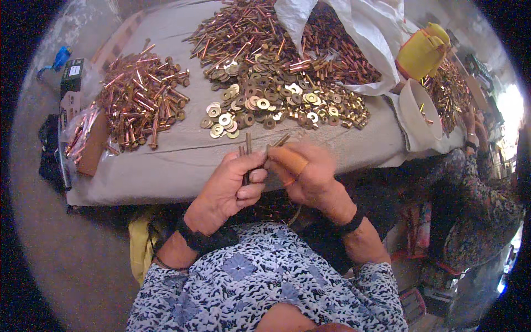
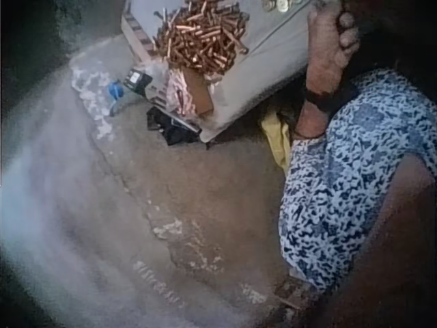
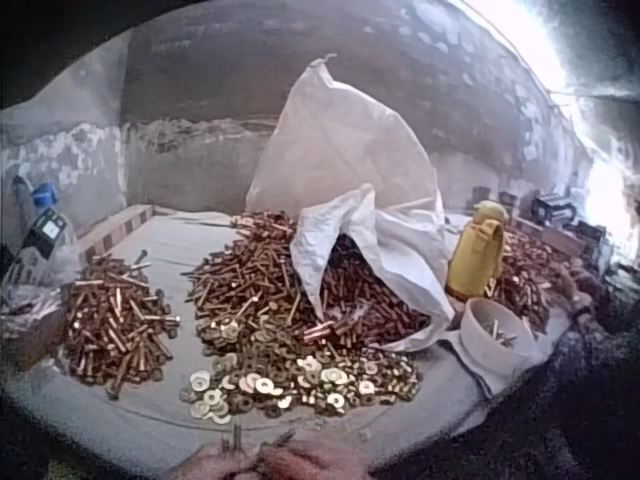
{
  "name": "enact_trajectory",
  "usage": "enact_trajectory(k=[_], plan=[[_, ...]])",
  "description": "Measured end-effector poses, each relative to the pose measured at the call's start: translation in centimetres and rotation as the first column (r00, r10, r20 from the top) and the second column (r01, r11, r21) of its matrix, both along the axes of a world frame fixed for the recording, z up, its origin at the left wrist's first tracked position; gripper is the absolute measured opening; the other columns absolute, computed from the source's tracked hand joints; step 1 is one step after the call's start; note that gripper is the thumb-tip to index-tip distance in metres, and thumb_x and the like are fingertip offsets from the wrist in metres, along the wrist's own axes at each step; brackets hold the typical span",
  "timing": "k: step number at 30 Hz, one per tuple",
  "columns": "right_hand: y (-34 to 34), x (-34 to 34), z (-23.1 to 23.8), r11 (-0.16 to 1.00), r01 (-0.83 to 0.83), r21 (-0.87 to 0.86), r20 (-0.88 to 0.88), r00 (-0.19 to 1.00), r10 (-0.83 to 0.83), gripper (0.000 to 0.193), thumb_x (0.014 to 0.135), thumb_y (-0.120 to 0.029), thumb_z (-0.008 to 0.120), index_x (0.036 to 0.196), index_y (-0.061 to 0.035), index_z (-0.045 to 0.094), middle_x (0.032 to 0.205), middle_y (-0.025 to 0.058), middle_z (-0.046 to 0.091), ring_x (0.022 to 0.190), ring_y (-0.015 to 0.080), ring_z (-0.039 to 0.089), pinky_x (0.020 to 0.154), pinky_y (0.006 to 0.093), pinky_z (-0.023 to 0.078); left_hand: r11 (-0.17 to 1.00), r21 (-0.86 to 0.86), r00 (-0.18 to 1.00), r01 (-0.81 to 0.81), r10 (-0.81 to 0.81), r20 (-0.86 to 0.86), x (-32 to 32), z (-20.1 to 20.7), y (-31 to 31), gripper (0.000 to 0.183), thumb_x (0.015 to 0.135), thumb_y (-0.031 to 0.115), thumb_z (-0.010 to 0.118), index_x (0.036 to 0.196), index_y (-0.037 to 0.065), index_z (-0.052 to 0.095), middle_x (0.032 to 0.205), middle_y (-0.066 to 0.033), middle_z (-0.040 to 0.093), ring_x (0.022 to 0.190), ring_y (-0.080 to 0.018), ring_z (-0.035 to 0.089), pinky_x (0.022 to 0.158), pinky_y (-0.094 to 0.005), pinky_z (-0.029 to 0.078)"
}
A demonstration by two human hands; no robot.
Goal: Sorting and assembling bolts and washers on a surface.
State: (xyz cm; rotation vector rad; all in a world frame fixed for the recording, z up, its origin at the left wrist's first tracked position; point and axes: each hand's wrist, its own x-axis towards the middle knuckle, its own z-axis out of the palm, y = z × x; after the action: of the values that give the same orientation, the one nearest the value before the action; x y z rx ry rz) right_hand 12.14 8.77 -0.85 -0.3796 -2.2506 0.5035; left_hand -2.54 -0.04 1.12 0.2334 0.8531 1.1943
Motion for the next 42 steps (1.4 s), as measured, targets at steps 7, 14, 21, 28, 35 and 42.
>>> enact_trajectory(k=[7,14,21,28,35,42], plan=[[0.0,1.2,3.5,0.984,0.108,-0.140,0.083,0.992,-0.097,0.023,0.075,-0.008,0.058,0.098,-0.0063,0.057,0.077,0.0138,0.059,0.069,0.0296,0.058,0.058,0.0361,0.046,0.990,0.090,0.965,-0.108,0.127,-0.228,-1.2,1.1,-0.2,0.016,0.085,0.023,0.053,0.082,0.007,0.052,0.058,0.0014,0.047,0.034,-0.0033,0.034,0.029,-0.0175,0.023],[7.0,2.3,5.6,0.920,0.241,0.309,0.237,0.918,-0.320,0.013,0.076,-0.014,0.055,0.086,-0.0058,0.055,0.072,0.0153,0.056,0.068,0.0323,0.058,0.058,0.0407,0.046,0.987,0.140,0.869,-0.078,0.136,-0.476,-2.1,1.8,0.4,0.019,0.083,0.023,0.057,0.080,0.005,0.055,0.050,0.0038,0.041,0.034,-0.0021,0.031,0.030,-0.0177,0.022],[11.3,-1.4,6.7,0.878,0.297,0.376,0.404,0.800,-0.444,0.028,0.074,-0.013,0.053,0.101,-0.0066,0.048,0.085,0.0153,0.056,0.070,0.0338,0.058,0.059,0.0413,0.048,0.989,0.146,0.856,-0.001,0.076,-0.512,-2.5,1.0,0.4,0.023,0.082,0.025,0.059,0.077,0.003,0.057,0.050,0.0040,0.042,0.035,-0.0022,0.032,0.031,-0.0182,0.024],[15.2,-4.2,5.5,0.870,0.181,0.459,0.617,0.639,-0.459,0.032,0.069,-0.009,0.055,0.100,-0.0059,0.050,0.088,0.0142,0.053,0.081,0.0323,0.056,0.065,0.0392,0.046,0.990,0.136,0.893,0.042,0.024,-0.449,-2.9,0.9,0.4,0.022,0.082,0.024,0.059,0.080,0.002,0.057,0.050,0.0039,0.043,0.037,-0.0023,0.035,0.033,-0.0182,0.025],[14.6,-4.6,6.6,0.871,0.270,0.410,0.749,0.445,-0.490,0.024,0.072,-0.022,0.053,0.085,-0.0016,0.056,0.084,0.0176,0.056,0.078,0.0343,0.057,0.068,0.0442,0.045,0.987,0.138,0.900,0.086,-0.018,-0.435,-3.3,0.7,0.0,0.021,0.082,0.021,0.059,0.082,0.001,0.057,0.052,0.0037,0.045,0.039,-0.0025,0.038,0.035,-0.0186,0.027],[13.4,-3.7,6.0,0.866,0.417,0.275,0.751,0.469,-0.464,0.026,0.075,-0.022,0.050,0.082,0.0024,0.058,0.073,0.0222,0.058,0.069,0.0371,0.057,0.065,0.0443,0.044,0.970,0.197,0.874,0.140,-0.028,-0.485,-3.3,0.4,-0.2,0.021,0.083,0.022,0.058,0.083,0.002,0.057,0.053,0.0046,0.045,0.041,-0.0025,0.038,0.036,-0.0188,0.028]])
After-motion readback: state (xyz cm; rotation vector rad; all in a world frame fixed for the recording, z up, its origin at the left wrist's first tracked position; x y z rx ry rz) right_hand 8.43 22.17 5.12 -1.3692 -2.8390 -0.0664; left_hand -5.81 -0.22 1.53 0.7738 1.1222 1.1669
